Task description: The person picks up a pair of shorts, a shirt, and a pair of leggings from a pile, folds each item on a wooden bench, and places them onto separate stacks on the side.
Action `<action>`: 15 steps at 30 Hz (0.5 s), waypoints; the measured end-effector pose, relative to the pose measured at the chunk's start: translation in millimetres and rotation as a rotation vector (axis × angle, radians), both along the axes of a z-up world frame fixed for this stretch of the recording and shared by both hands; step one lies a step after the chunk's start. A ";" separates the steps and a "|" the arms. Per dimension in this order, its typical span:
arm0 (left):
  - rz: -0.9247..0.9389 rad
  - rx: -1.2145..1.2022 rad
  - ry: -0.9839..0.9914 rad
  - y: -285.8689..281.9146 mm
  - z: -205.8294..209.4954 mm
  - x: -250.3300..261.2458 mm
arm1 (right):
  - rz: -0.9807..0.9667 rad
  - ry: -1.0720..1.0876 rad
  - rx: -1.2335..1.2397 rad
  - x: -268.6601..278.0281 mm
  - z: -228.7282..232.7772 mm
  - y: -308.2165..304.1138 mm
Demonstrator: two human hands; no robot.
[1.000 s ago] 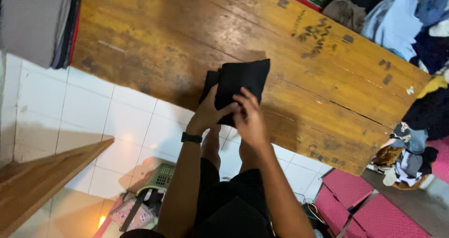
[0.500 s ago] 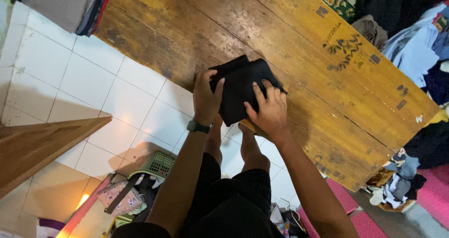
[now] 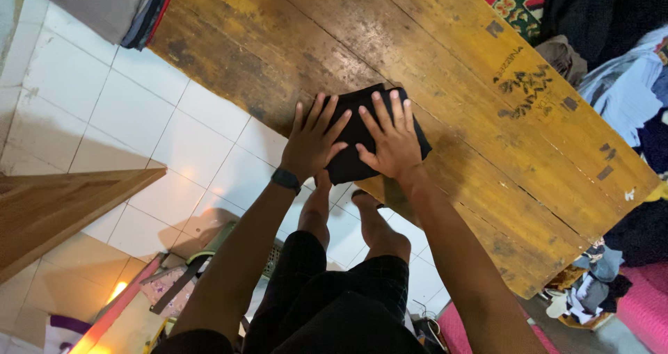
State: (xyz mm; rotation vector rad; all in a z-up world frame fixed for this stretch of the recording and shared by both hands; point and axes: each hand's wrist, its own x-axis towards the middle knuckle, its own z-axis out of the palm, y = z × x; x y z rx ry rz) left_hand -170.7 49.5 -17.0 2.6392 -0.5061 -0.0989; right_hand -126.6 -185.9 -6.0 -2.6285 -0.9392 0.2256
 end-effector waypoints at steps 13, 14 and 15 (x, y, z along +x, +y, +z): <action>0.809 -0.647 0.128 -71.8 5.5 -103.3 | -0.086 0.010 -0.130 -6.7 -7.0 3.9; 0.847 -0.369 0.027 -76.0 -7.4 -112.8 | -0.094 0.026 -0.154 -7.3 -6.1 3.1; 0.856 -0.366 0.017 -75.3 -19.3 -119.2 | -0.084 0.019 -0.148 -9.9 -6.2 6.0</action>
